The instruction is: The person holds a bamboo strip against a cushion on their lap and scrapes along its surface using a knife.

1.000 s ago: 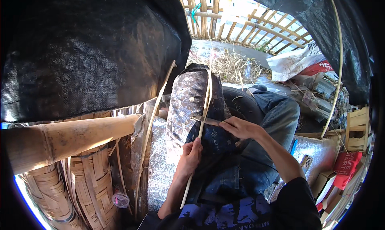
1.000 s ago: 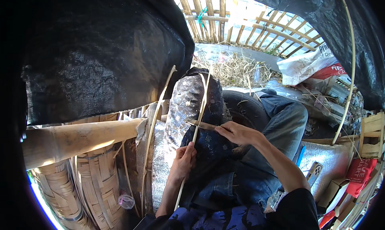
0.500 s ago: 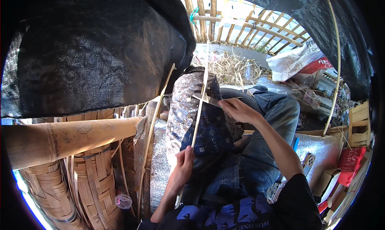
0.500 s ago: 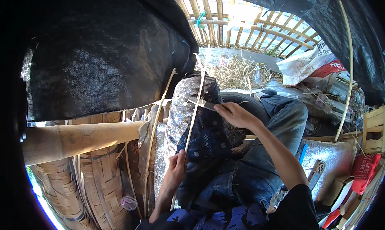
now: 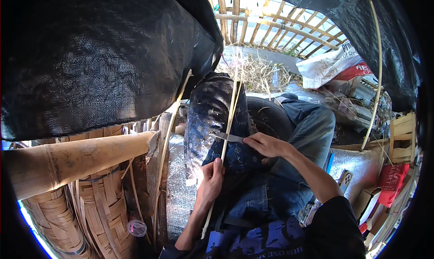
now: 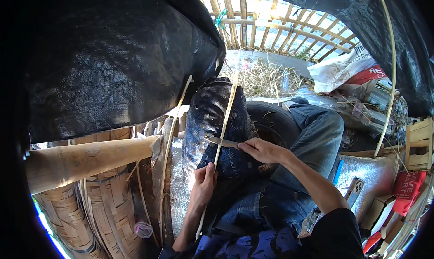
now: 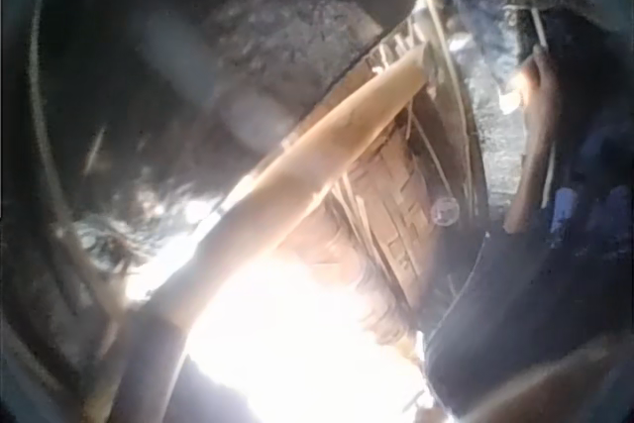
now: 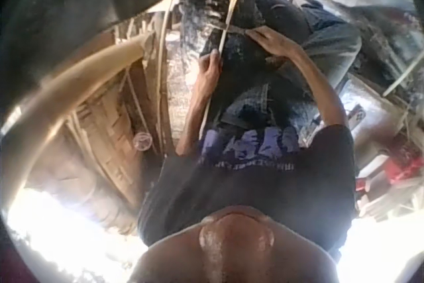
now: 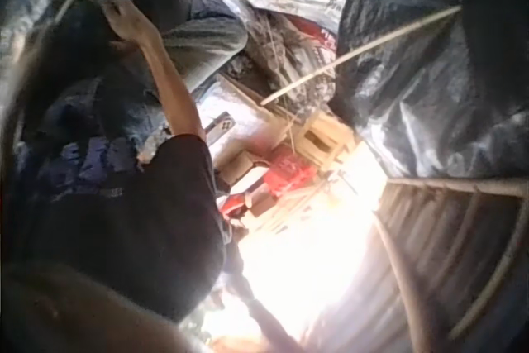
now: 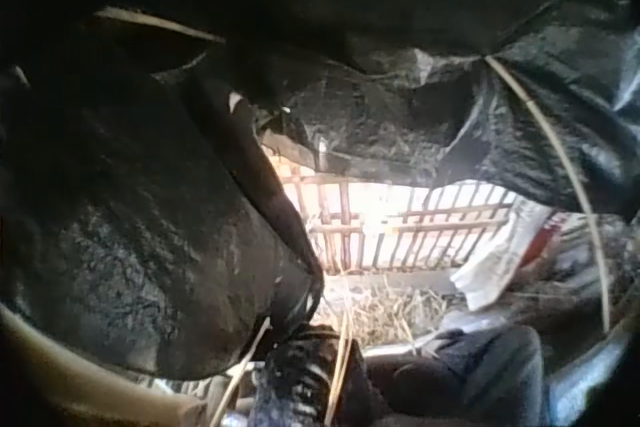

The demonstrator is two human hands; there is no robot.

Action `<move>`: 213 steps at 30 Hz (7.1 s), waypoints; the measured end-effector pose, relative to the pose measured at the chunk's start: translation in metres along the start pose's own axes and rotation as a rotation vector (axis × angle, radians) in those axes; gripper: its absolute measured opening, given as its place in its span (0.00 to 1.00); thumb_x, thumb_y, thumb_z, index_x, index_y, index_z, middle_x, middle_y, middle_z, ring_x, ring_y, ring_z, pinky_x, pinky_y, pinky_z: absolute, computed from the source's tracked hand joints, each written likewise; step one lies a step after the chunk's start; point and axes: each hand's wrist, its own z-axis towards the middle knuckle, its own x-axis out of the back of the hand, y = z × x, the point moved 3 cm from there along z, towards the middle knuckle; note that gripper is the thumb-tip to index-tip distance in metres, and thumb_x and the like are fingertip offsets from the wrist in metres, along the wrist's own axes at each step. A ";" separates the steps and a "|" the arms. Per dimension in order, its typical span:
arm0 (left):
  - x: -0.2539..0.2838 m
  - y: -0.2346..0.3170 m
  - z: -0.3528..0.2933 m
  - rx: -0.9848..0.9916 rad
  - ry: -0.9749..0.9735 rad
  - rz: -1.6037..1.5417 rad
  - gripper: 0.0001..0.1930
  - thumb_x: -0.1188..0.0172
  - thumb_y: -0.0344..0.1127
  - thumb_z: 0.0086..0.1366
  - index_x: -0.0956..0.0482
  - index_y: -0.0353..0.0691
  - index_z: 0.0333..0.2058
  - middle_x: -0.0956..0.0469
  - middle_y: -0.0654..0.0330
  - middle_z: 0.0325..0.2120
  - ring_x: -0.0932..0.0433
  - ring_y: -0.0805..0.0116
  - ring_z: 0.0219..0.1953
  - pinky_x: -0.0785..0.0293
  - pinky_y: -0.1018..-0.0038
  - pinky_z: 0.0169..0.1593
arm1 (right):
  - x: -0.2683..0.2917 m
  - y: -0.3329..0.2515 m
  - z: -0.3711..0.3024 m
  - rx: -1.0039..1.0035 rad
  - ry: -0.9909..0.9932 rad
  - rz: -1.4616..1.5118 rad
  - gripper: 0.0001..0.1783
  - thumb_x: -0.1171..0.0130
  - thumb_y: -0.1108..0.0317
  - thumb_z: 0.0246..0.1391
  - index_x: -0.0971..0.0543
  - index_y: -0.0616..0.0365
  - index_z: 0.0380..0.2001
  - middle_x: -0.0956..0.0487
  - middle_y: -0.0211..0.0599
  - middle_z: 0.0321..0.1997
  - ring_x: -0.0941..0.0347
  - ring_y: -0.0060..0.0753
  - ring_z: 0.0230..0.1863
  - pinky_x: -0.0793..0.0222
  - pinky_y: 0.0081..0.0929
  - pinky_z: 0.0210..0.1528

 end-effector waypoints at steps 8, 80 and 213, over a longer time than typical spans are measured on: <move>0.033 -0.009 -0.046 0.259 -0.220 -0.165 0.24 0.57 0.50 0.69 0.31 0.42 0.18 0.39 0.70 0.10 0.42 0.81 0.13 0.46 0.82 0.18 | 0.032 -0.017 0.008 -0.066 0.258 0.084 0.28 0.57 0.49 0.63 0.28 0.65 0.21 0.38 0.31 0.12 0.43 0.19 0.17 0.46 0.28 0.21; 0.007 0.016 0.012 -0.122 -0.105 0.179 0.22 0.56 0.41 0.69 0.31 0.30 0.19 0.37 0.57 0.09 0.40 0.72 0.13 0.44 0.69 0.20 | 0.005 0.000 -0.005 -0.005 0.119 0.005 0.25 0.57 0.51 0.63 0.23 0.65 0.41 0.27 0.31 0.21 0.36 0.18 0.28 0.36 0.25 0.34; 0.030 0.012 -0.031 -0.140 -0.178 0.430 0.15 0.47 0.39 0.64 0.26 0.32 0.24 0.33 0.52 0.10 0.35 0.65 0.11 0.42 0.68 0.18 | 0.013 -0.027 -0.033 0.256 0.529 -0.576 0.14 0.54 0.59 0.60 0.32 0.61 0.35 0.27 0.45 0.20 0.28 0.48 0.20 0.35 0.41 0.19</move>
